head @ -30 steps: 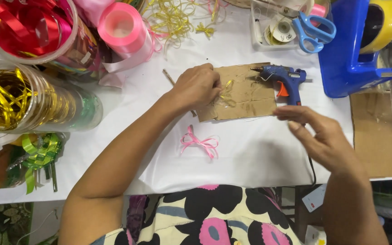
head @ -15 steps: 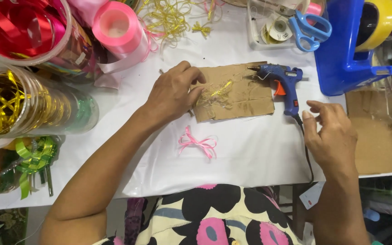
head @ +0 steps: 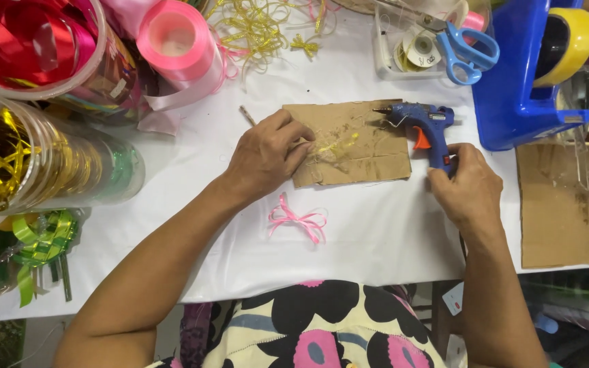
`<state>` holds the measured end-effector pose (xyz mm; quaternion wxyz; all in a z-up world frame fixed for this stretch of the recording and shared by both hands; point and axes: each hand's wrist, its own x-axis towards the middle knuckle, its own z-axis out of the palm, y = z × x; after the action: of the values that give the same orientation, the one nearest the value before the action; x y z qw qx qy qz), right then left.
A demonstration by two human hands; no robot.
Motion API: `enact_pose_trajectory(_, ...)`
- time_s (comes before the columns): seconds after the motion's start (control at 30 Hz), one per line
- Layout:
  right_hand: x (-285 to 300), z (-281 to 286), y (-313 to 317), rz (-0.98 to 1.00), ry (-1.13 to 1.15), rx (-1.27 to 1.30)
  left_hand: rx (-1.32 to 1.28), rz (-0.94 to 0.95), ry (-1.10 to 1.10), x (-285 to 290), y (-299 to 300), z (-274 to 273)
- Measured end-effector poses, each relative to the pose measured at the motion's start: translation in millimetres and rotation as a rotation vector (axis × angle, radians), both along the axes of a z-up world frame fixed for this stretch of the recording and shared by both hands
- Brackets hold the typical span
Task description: The person uses a hot glue gun to attach a pink ribbon to a gold ribbon on a cardboard piece. They then use scissors to trim the ends of the ribbons and place the finished bow into a basket.
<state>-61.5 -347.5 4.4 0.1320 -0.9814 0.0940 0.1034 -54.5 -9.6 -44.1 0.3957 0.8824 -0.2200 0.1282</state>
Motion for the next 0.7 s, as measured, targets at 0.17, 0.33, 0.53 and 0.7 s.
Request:
enact_pose_trajectory(0.17,7,1,-1,-0.016,-0.034,0.049,-0.052,-0.010,-0.009,0,0,0)
enact_pose_trajectory(0.33,18,18,20,-0.062,0.054,0.038,-0.024,-0.031,-0.022,2,-1,-9)
enact_pose_trajectory(0.53,26,-25,-21,-0.207,-0.214,0.560,0.036,0.020,-0.040,1,-4,-11)
enact_pose_trajectory(0.7,17,-8,-31,-0.274,-0.486,1.033,0.057,0.040,-0.057,4,-6,-15)
